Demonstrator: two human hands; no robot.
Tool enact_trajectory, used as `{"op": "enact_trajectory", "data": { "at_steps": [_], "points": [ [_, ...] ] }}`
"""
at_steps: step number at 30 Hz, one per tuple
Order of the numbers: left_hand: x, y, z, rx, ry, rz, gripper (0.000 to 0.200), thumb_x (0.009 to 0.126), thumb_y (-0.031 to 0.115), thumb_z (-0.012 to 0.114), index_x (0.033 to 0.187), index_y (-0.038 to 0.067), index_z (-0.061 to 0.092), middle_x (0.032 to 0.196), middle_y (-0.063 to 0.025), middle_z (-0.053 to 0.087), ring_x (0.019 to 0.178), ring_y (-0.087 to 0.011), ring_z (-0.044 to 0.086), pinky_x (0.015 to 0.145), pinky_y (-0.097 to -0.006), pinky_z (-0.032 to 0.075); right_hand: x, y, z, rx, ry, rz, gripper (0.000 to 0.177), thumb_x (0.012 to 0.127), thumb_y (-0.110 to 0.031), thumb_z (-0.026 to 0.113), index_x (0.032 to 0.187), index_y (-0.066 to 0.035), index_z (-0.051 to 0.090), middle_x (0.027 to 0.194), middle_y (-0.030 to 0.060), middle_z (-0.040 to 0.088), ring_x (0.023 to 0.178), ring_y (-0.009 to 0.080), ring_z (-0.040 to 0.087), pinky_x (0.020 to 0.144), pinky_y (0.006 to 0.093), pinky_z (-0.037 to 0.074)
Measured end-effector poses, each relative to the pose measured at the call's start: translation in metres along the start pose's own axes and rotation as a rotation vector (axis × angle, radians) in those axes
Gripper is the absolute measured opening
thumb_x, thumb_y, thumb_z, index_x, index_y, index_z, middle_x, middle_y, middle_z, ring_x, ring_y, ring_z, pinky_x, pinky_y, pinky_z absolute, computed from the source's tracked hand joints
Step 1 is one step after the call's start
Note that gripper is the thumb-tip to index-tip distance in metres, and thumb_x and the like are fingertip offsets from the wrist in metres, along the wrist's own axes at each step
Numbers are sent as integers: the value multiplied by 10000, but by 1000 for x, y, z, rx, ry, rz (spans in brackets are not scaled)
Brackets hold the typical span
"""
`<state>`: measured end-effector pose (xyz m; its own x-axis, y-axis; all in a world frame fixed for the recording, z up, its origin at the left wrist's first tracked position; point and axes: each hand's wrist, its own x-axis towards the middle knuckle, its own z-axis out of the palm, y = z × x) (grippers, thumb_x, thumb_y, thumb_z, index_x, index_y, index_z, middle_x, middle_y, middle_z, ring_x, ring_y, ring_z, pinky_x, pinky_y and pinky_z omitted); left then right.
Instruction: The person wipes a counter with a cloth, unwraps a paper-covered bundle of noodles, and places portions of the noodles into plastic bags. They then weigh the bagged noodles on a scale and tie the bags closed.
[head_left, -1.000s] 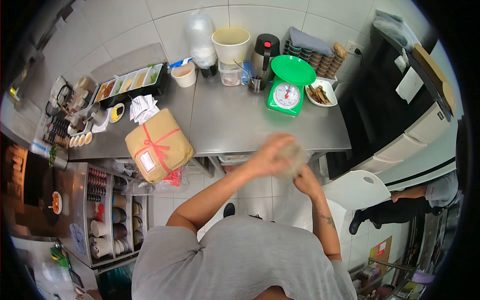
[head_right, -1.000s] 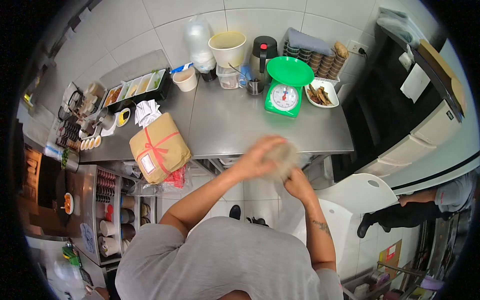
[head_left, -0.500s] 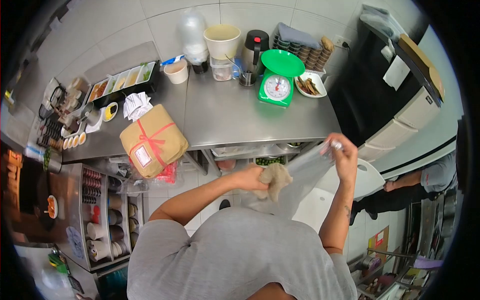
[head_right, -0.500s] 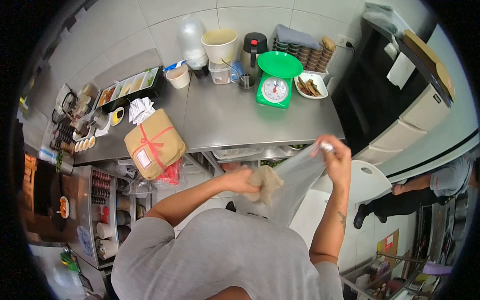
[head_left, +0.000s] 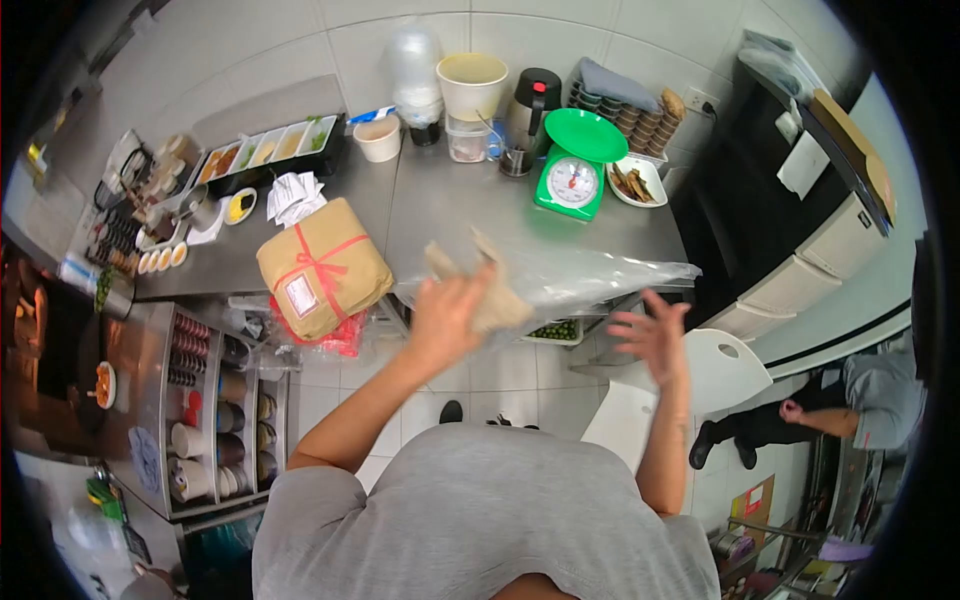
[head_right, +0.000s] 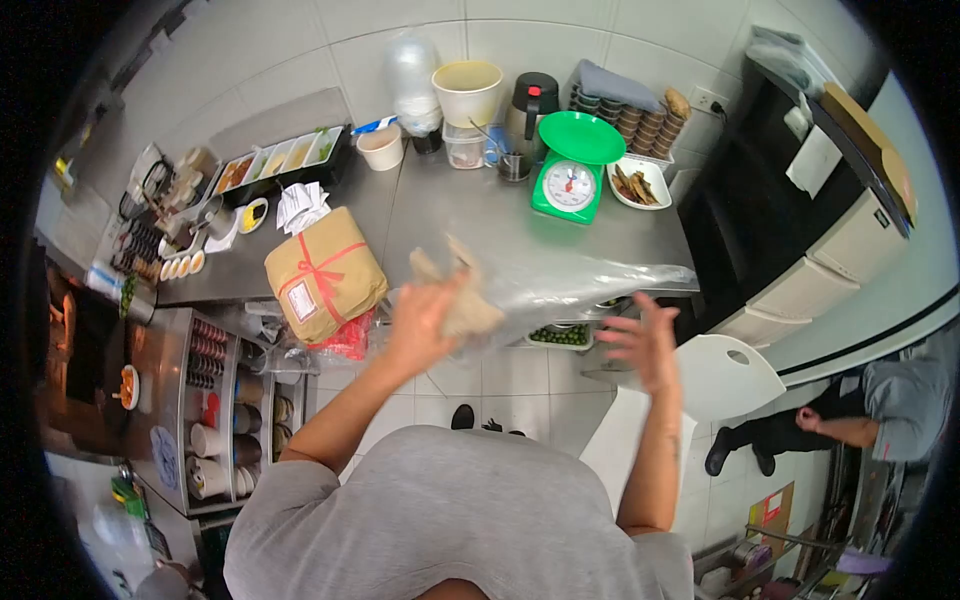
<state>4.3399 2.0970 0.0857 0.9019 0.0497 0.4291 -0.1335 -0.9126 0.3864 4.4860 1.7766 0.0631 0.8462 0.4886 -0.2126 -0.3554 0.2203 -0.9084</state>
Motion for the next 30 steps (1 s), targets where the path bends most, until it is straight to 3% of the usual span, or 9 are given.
{"op": "enact_trajectory", "data": {
  "at_steps": [3, 6, 9, 14, 17, 20, 25, 27, 30],
  "points": [
    [-20, 30, 35, -43, -261, 312, 705, 594, 89, 694, 1260, 67, 464, 924, -121, 544, 932, -294, 546, 747, -393, 392, 37, 70, 89, 156, -18, -33, 450, 869, -220, 524, 1276, -59, 422, 1036, 159, 589, 886, 276, 614, 657, 386, 539],
    [-32, 20, 36, -548, -457, -85, 692, 618, 108, 675, 1265, 24, 441, 1082, -170, 522, 1038, -312, 500, 898, -428, 364, 34, 43, 139, 114, -34, 58, 495, 792, -7, 438, 1285, -40, 423, 1003, 158, 593, 869, 271, 615, 680, 373, 535],
    [-38, -32, 17, -856, 36, -222, 628, 696, 148, 671, 1259, -6, 439, 1172, -160, 501, 1116, -303, 469, 964, -392, 350, 43, 46, 118, 57, -81, -126, 565, 735, 40, 438, 1296, -27, 418, 995, 153, 582, 839, 257, 613, 666, 391, 539],
    [20, 4, 35, -942, 167, -151, 681, 806, 356, 650, 1312, -6, 374, 1219, -137, 499, 1116, -242, 477, 962, -331, 361, 42, 46, 187, 268, -85, -63, 445, 746, -90, 520, 1190, -64, 497, 899, 66, 573, 699, 161, 546, 585, 307, 470],
    [12, 15, 62, -1251, -195, -451, 635, 872, 380, 572, 1330, 3, 344, 1268, -111, 473, 1154, -204, 442, 982, -321, 345, 94, 38, 160, 935, -812, 3, 411, 766, -102, 541, 1174, -80, 496, 851, 34, 544, 623, 133, 479, 536, 305, 425],
    [-14, 22, 83, -1364, -398, -656, 607, 881, 447, 523, 1297, 20, 410, 1244, -114, 505, 1149, -212, 455, 969, -341, 367, 82, -4, 178, 1085, -857, -119, 385, 822, -178, 551, 1194, -100, 486, 809, 23, 508, 575, 133, 415, 504, 294, 390],
    [-58, 19, 107, -2035, -554, -943, 644, 872, 557, 456, 1298, 74, 434, 1247, -104, 508, 1180, -233, 449, 983, -385, 372, 89, -33, 187, 1048, -332, -230, 384, 902, -348, 481, 1199, -106, 502, 756, 23, 490, 584, 85, 426, 453, 233, 357],
    [-52, 5, 96, -2297, -449, -793, 670, 849, 588, 463, 1295, 88, 437, 1250, -110, 504, 1160, -249, 471, 980, -397, 375, 101, -26, 175, 1267, -1194, -162, 365, 903, -339, 480, 1179, -104, 521, 747, 42, 526, 590, 93, 479, 448, 237, 384],
    [-28, -17, 51, -2049, -148, -961, 622, 833, 524, 550, 1243, 60, 491, 1178, -111, 555, 1076, -250, 533, 947, -399, 404, 115, 24, 138, 1118, -750, -38, 355, 873, -295, 517, 1115, -36, 541, 791, 122, 599, 631, 215, 578, 523, 303, 483]
  ]
}}
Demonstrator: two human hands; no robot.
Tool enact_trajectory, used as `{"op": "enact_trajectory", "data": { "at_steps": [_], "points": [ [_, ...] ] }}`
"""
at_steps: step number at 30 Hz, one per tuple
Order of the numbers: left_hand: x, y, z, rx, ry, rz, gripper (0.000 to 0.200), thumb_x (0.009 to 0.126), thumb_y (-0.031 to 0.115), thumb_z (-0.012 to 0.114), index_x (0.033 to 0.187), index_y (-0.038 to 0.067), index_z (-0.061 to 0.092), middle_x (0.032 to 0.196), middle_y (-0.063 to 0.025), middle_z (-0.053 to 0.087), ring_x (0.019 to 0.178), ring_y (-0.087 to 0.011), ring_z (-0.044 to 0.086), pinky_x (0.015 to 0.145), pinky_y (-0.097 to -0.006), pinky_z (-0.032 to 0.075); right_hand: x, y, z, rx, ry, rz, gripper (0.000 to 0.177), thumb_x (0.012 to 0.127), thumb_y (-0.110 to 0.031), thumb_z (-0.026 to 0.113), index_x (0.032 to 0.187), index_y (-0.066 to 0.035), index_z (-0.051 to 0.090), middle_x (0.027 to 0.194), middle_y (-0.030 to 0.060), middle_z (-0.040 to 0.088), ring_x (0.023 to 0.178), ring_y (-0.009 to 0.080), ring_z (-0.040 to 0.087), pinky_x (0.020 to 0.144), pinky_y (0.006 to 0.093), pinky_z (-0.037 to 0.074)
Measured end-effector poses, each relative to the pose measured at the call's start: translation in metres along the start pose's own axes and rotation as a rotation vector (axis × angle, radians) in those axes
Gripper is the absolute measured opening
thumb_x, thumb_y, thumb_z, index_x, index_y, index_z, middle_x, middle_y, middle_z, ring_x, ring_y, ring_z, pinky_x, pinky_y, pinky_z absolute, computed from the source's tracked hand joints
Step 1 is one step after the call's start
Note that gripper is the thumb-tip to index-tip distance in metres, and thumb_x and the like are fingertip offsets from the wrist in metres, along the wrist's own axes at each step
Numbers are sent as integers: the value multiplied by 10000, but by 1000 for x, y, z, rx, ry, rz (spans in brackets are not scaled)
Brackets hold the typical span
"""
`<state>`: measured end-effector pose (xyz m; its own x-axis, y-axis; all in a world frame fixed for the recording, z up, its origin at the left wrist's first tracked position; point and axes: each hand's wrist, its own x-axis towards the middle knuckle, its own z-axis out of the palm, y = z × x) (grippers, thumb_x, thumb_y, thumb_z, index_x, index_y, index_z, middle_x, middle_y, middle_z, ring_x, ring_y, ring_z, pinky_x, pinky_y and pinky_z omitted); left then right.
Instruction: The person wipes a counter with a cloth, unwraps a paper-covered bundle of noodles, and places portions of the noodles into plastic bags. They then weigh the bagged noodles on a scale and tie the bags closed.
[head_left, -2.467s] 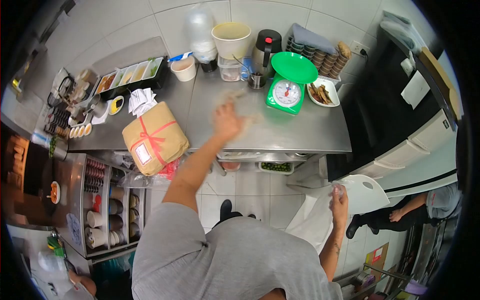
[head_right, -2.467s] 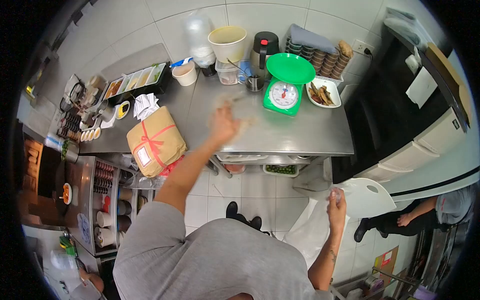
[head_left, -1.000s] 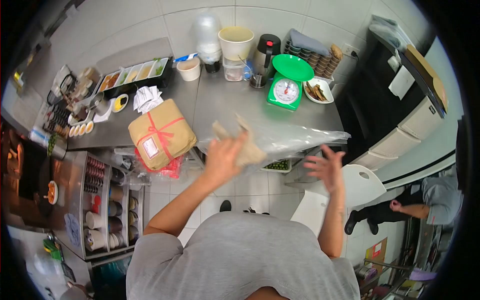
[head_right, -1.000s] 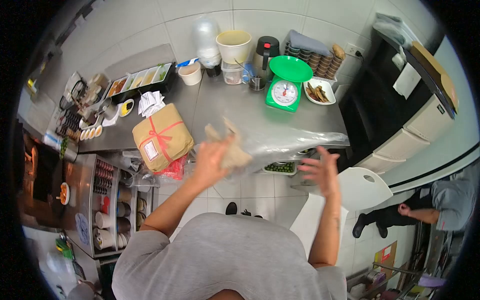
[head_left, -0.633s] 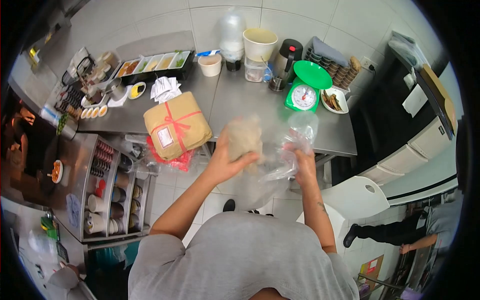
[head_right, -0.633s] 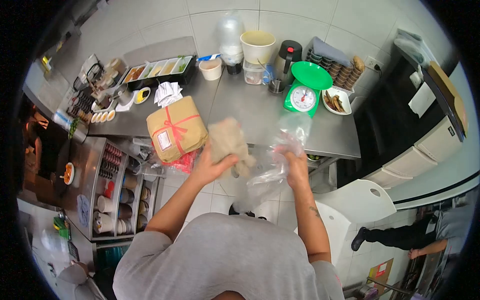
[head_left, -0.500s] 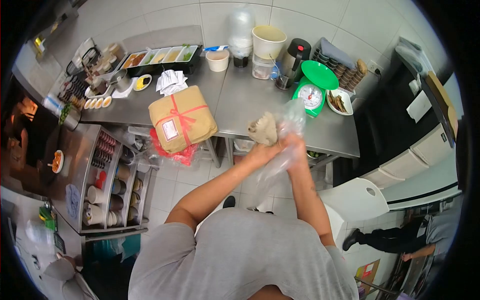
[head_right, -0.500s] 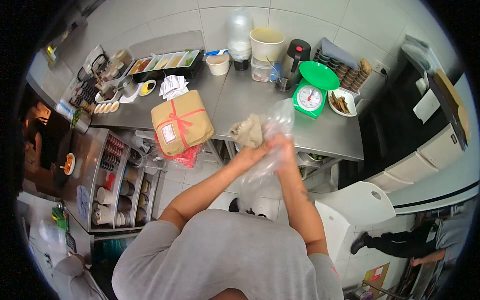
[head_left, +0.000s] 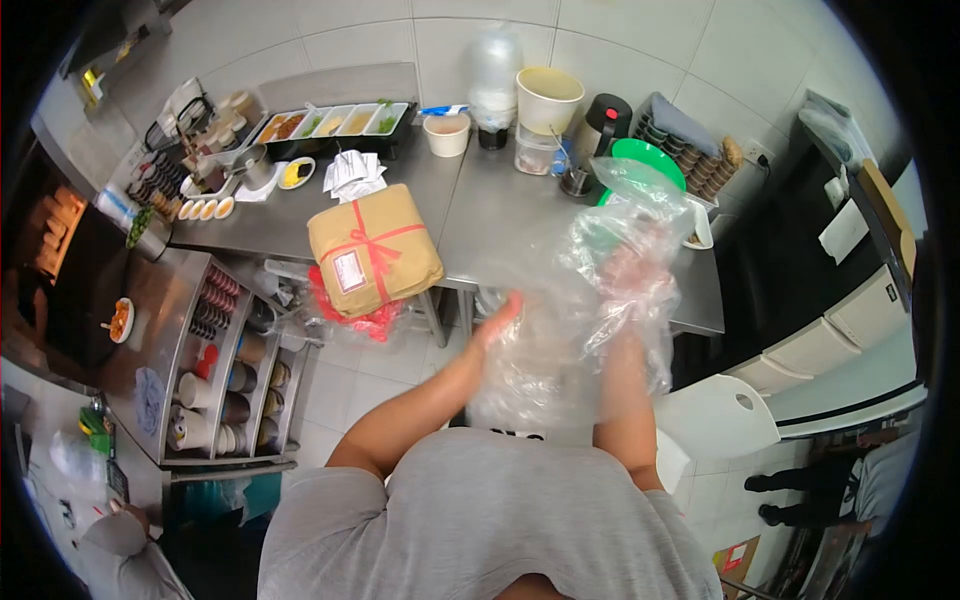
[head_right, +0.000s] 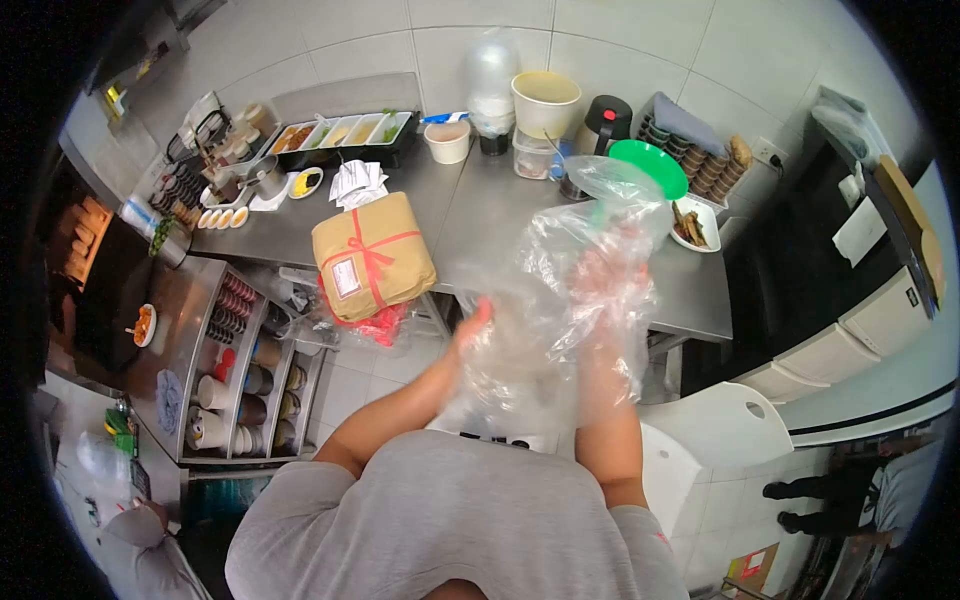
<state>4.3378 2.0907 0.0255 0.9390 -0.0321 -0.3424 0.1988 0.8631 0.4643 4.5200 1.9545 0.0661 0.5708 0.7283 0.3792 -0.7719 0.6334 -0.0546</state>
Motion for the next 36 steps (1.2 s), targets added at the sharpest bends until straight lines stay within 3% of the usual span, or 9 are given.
{"op": "enact_trajectory", "data": {
  "at_steps": [2, 5, 8, 10, 15, 23, 25, 31, 36],
  "points": [
    [-33, 54, 45, 366, 85, 259, 436, 843, 356, 585, 1132, 30, 569, 1030, -75, 622, 967, -214, 593, 895, -343, 445, -23, 11, -10, -1015, 327, -357, 426, 833, -296, 576, 1114, 18, 519, 889, 139, 604, 757, 232, 595, 619, 323, 500],
    [-59, 105, 41, 736, 327, 619, 363, 812, 209, 591, 1114, 9, 585, 1048, -79, 626, 994, -187, 583, 896, -314, 436, -43, -16, -8, -1542, 824, 64, 496, 819, -390, 551, 1194, -78, 455, 1123, 133, 530, 889, 233, 576, 661, 346, 504],
    [-68, 113, 43, 949, 427, 826, 508, 808, 313, 629, 1200, 4, 537, 1145, -88, 584, 1086, -190, 527, 955, -325, 381, -55, -31, 25, -1558, 910, 13, 666, 831, -332, 584, 1351, -25, 304, 1237, 158, 481, 1088, 257, 513, 825, 355, 468],
    [-64, 92, 68, 1390, 339, 865, 584, 838, 373, 593, 1268, -2, 467, 1239, -108, 515, 1166, -217, 457, 1007, -341, 318, -40, 24, 73, -1140, 341, 103, 704, 835, -388, 581, 1368, -39, 284, 1295, 142, 431, 1149, 249, 461, 922, 335, 401],
    [-16, 24, 85, 844, 80, 824, 538, 925, 376, 448, 1279, -28, 411, 1278, -197, 463, 1203, -299, 416, 1033, -366, 266, -16, 126, 62, -1283, 383, -187, 463, 947, -311, 439, 1317, -40, 376, 1312, 102, 413, 1185, 188, 394, 996, 288, 305],
    [5, 87, 15, 1673, 699, 1283, 580, 907, 518, 394, 953, -17, 614, 989, -226, 596, 964, -326, 558, 868, -437, 401, -8, 94, 40, -1079, 600, -86, 263, 920, -253, 501, 1112, -74, 494, 840, 29, 542, 720, 105, 509, 601, 249, 439],
    [-68, 148, 67, 1493, 938, 456, 605, 844, 607, 425, 891, 46, 645, 961, -129, 632, 909, -274, 593, 791, -390, 452, 6, 73, 45, -931, 557, -136, 317, 907, -292, 519, 1144, -85, 491, 850, 42, 544, 705, 116, 511, 556, 257, 435],
    [-68, 216, -56, 2275, 1261, 418, 673, 739, 566, 623, 983, -60, 580, 1105, -234, 527, 1005, -360, 518, 835, -377, 442, 34, 81, 67, -780, 225, 99, 568, 908, -473, 441, 1343, -120, 347, 1134, 118, 532, 924, 191, 551, 710, 299, 486],
    [-106, 172, 18, 962, 437, 528, 644, 760, 426, 678, 1148, -48, 478, 970, -137, 558, 805, -212, 580, 694, -300, 472, 45, 141, 58, -924, 147, 148, 642, 914, -514, 382, 1396, -105, 269, 1328, 103, 432, 1167, 248, 434, 868, 404, 443]
  ]
}}
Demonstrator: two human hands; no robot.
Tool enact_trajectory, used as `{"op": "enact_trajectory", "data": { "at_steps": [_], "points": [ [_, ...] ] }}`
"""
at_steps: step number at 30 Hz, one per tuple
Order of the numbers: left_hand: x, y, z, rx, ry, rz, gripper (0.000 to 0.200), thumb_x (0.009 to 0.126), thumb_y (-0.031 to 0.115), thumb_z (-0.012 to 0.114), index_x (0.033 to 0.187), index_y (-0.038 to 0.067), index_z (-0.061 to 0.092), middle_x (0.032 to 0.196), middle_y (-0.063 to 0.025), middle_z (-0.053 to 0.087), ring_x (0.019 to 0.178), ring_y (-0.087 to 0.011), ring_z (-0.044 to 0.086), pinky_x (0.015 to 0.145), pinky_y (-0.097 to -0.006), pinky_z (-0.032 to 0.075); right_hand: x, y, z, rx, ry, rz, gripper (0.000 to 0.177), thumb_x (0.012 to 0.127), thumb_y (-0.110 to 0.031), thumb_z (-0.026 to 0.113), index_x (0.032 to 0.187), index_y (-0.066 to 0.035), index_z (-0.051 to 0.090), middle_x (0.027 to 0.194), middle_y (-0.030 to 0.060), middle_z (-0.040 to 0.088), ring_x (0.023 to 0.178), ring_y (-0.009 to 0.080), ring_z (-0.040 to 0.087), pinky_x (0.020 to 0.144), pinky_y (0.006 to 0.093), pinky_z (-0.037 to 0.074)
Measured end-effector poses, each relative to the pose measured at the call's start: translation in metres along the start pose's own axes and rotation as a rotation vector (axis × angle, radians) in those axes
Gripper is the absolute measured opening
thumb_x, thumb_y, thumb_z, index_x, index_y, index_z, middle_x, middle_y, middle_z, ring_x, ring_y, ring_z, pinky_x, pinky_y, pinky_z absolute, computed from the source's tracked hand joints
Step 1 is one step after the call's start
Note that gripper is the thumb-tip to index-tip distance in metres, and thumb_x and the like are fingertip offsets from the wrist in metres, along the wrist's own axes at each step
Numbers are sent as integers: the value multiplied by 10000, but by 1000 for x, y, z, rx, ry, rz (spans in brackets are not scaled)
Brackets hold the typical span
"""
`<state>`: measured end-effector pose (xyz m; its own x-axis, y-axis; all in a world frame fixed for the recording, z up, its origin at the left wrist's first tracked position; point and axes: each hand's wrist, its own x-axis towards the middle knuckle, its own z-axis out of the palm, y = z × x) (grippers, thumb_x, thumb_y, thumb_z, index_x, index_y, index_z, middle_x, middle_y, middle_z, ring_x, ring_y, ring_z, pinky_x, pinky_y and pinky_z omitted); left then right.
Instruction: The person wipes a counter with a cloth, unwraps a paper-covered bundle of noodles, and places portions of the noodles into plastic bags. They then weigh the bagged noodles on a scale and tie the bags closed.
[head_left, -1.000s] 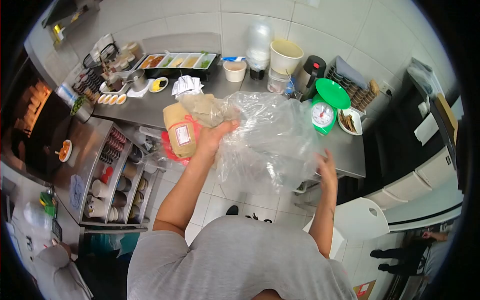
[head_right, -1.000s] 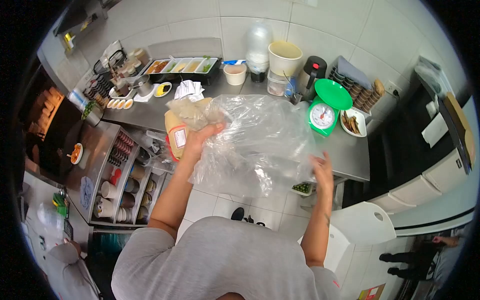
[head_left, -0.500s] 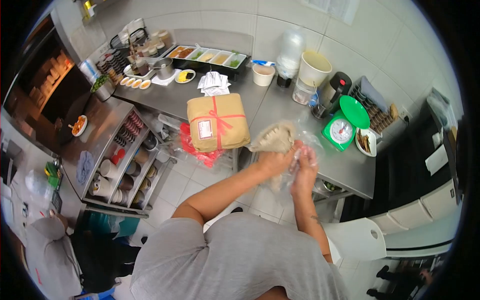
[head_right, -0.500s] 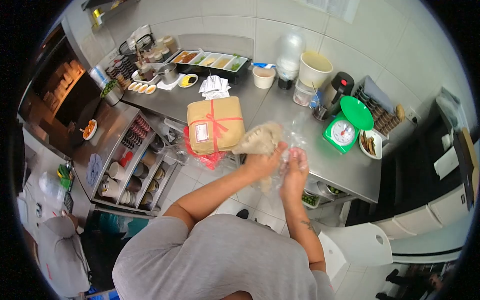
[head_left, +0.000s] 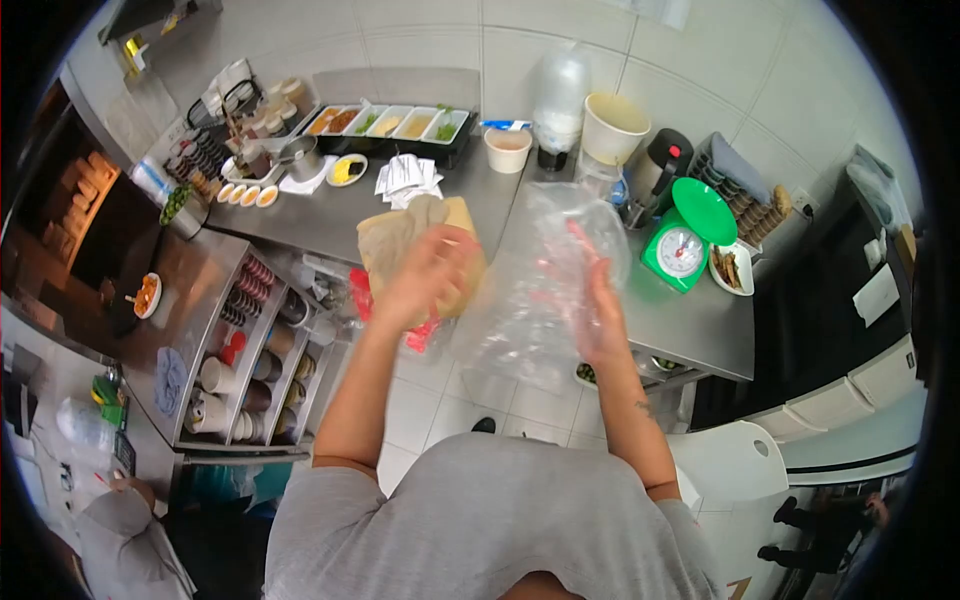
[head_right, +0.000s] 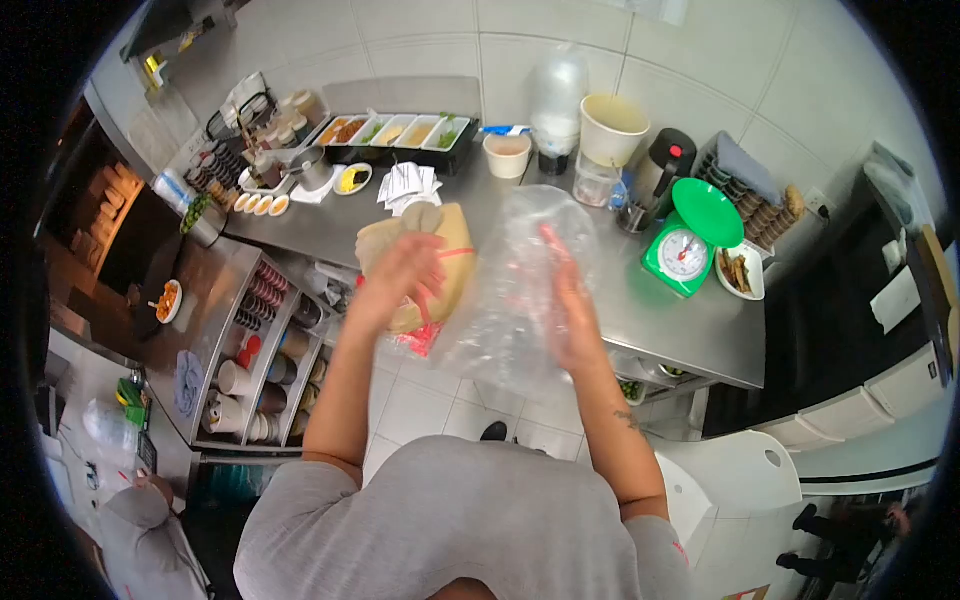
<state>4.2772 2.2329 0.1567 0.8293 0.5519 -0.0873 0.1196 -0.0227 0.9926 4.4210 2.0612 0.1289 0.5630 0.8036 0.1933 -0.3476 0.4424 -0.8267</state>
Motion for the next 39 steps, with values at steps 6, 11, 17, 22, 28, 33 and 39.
{"op": "enact_trajectory", "data": {
  "at_steps": [6, 11, 17, 22, 28, 33, 39],
  "points": [
    [4, -48, 18, -385, 276, 2, 342, 858, 90, 520, 1192, 40, 470, 999, -120, 587, 836, -189, 600, 702, -312, 503, 11, 36, -11, 143, 35, 262, 540, 905, -430, 451, 1216, 10, 475, 1189, 144, 529, 1045, 281, 520, 876, 449, 441],
    [-15, -25, -22, -1016, 67, -142, 280, 890, 156, 435, 1104, -8, 512, 974, -127, 596, 802, -230, 581, 702, -387, 481, 2, 48, -77, 495, 94, 428, 379, 779, -161, 553, 1100, 40, 530, 1045, 166, 576, 926, 286, 570, 857, 450, 453],
    [-24, -42, 9, -324, 334, 51, 133, 814, 123, 528, 890, 19, 564, 725, -35, 545, 590, -104, 503, 527, -261, 410, 19, 56, -162, -49, -194, 330, 531, 690, -132, 626, 1187, -3, 492, 1126, 136, 546, 1058, 268, 503, 904, 430, 411],
    [-35, -32, 81, 250, 502, 267, 169, 789, 114, 576, 927, 36, 517, 762, -4, 542, 631, -60, 474, 535, -233, 368, -1, 7, -63, -956, -416, -89, 564, 704, -150, 653, 1235, -68, 483, 1205, 109, 506, 1106, 225, 452, 887, 362, 388],
    [-92, -42, 131, 801, 627, 370, 368, 741, 85, 648, 1075, 64, 494, 880, -118, 545, 722, -266, 537, 641, -351, 445, 4, 37, -79, -297, -283, 367, 341, 757, -67, 559, 1094, -13, 557, 974, 88, 593, 901, 179, 556, 827, 300, 437],
    [-129, -145, 87, 484, 983, 141, 279, 752, -18, 597, 1016, 48, 534, 989, -151, 567, 854, -305, 559, 785, -342, 444, -16, 40, -113, 176, -604, 678, 261, 747, -56, 531, 995, 6, 584, 818, 63, 608, 748, 162, 571, 765, 277, 455],
    [-151, -95, 128, -883, -162, 224, 143, 784, 112, 644, 863, 13, 579, 807, -46, 585, 767, -143, 558, 689, -255, 435, 19, 30, -154, 107, -261, 710, 201, 718, -66, 548, 904, 2, 589, 806, 68, 598, 711, 202, 568, 734, 318, 470]
  ]
}}
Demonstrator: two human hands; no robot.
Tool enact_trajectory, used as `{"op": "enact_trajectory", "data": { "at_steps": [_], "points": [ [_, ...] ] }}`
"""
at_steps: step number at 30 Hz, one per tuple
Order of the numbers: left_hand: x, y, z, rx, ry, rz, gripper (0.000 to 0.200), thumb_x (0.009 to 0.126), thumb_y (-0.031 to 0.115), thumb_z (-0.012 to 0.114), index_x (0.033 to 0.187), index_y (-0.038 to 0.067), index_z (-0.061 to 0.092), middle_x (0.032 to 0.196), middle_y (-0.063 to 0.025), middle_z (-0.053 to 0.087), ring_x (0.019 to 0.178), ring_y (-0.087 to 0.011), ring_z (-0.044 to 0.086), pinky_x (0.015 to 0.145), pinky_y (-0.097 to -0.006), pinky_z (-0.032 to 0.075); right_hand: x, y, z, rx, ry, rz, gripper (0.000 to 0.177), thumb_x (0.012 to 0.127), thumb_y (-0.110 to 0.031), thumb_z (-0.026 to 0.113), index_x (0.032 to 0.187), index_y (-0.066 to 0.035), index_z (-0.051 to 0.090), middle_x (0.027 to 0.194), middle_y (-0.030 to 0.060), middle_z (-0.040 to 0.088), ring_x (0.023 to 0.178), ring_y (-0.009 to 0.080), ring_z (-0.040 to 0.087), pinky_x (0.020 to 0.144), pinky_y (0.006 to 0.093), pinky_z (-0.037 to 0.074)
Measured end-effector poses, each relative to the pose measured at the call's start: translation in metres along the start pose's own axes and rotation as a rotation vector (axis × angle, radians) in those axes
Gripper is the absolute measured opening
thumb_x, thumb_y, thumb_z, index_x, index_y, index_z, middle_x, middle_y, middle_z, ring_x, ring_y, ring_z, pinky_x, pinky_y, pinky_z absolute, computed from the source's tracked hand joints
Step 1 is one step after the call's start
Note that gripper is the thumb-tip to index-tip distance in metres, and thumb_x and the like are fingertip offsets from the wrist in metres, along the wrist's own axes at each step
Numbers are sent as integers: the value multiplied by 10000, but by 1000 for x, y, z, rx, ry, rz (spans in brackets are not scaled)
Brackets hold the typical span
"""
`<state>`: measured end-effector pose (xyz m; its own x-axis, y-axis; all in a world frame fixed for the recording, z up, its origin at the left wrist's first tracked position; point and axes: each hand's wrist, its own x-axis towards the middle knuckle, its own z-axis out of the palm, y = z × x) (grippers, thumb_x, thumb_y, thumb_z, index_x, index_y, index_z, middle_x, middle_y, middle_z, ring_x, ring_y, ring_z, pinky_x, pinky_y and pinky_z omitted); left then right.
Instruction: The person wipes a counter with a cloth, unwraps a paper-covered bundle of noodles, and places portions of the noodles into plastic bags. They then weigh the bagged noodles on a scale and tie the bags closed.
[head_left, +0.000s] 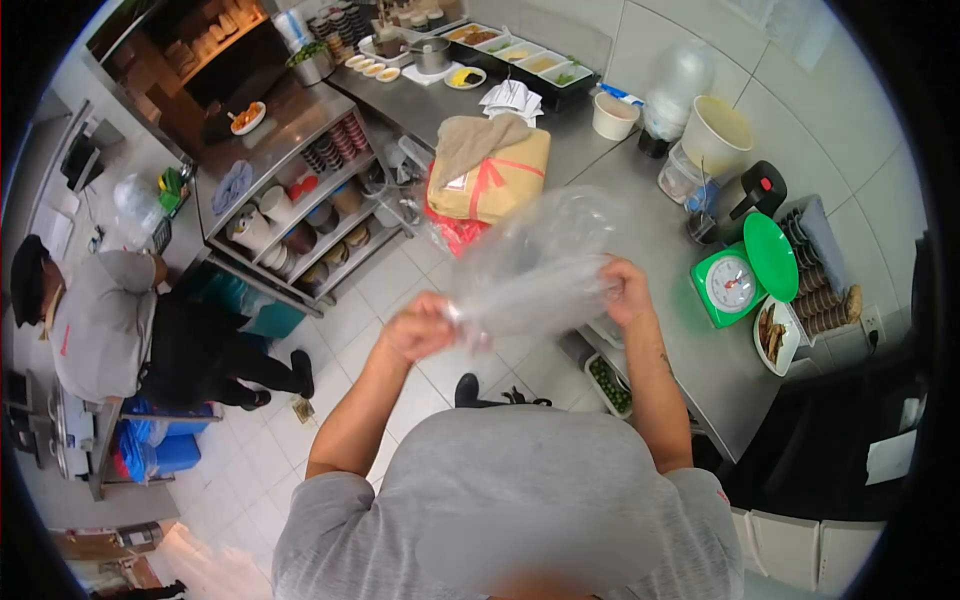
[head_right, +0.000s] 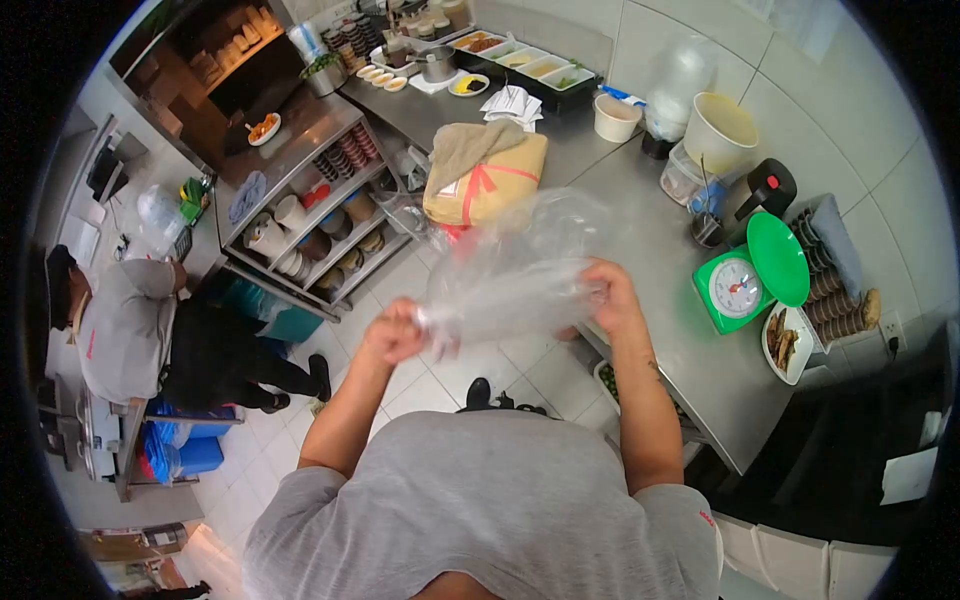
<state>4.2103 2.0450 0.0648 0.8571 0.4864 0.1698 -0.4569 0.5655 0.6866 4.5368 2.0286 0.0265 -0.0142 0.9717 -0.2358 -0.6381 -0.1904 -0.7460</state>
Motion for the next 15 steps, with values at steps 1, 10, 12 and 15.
{"op": "enact_trajectory", "data": {
  "at_steps": [1, 10, 12, 15],
  "points": [
    [-1, -14, -9, -132, -110, -33, 180, 782, 145, 651, 865, 2, 580, 814, -61, 593, 785, -149, 572, 700, -256, 449, 7, -4, -10, 134, 44, 25, 189, 719, -69, 552, 892, -4, 590, 808, 70, 598, 719, 209, 574, 730, 322, 470],
    [22, 15, -28, 977, 536, -225, 308, 814, 149, 649, 1097, 43, 590, 924, -36, 612, 831, -98, 571, 736, -241, 453, -16, -17, 12, -83, -84, -129, 300, 772, -215, 671, 1000, -53, 561, 932, 89, 576, 877, 207, 555, 745, 332, 456],
    [32, 24, -29, 702, 540, 3, 329, 832, 139, 625, 1129, 15, 556, 913, -36, 610, 812, -106, 564, 730, -236, 442, -18, -12, 25, -452, -34, -327, 344, 774, -220, 689, 1052, -75, 549, 975, 91, 561, 900, 211, 546, 749, 334, 453],
    [39, 28, -34, 189, 394, 105, 291, 831, 119, 613, 1089, -2, 557, 914, -34, 601, 797, -117, 561, 742, -239, 436, -13, 13, 33, -944, 216, -584, 368, 784, -195, 684, 1102, -88, 532, 997, 92, 546, 915, 220, 544, 759, 344, 453]
  ]
}}
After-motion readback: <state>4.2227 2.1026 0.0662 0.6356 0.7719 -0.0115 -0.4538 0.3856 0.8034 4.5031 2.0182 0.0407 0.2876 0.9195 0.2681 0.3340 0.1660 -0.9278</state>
